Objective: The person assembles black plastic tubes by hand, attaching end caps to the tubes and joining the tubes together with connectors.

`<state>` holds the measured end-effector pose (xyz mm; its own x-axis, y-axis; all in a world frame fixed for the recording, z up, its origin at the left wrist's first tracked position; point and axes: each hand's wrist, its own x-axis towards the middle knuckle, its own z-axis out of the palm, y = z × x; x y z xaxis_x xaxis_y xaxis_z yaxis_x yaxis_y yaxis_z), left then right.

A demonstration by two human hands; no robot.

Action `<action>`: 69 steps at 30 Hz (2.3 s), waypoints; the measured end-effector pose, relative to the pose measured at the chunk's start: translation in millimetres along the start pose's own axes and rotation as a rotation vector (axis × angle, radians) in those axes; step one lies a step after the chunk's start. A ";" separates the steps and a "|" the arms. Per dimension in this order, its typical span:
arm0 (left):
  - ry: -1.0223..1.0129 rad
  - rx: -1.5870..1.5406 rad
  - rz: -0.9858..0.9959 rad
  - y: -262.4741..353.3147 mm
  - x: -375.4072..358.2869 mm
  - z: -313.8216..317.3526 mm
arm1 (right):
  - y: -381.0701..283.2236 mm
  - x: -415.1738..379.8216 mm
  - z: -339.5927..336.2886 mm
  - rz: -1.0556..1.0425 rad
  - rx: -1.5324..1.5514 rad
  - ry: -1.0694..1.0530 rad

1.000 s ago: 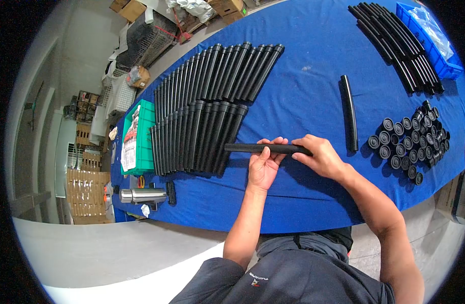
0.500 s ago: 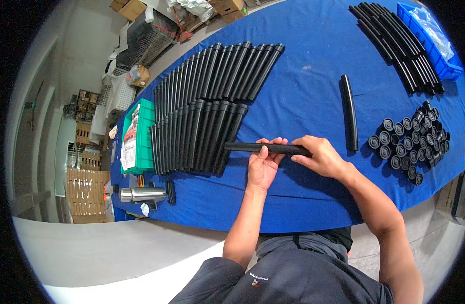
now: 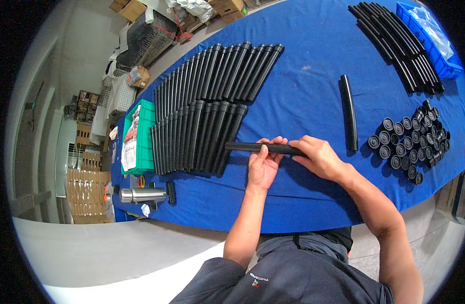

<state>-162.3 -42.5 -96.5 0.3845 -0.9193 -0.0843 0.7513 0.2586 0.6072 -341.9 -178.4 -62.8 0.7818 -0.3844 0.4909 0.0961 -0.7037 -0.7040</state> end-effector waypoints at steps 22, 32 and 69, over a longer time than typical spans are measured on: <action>-0.037 0.054 0.010 -0.5 -2.1 1.6 | -14.7 11.3 -20.7 0.769 0.554 -0.344; -0.025 0.031 0.016 -0.5 -3.2 0.7 | -8.3 0.6 -4.7 0.405 0.326 -0.111; -0.049 0.026 0.012 -2.9 -1.7 -0.3 | -0.1 -5.1 0.6 0.165 0.089 -0.095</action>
<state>-165.0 -41.6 -98.3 0.3661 -0.9298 -0.0390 0.7328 0.2622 0.6279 -345.5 -176.0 -65.5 0.8454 -0.4296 0.3173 0.0122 -0.5785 -0.8156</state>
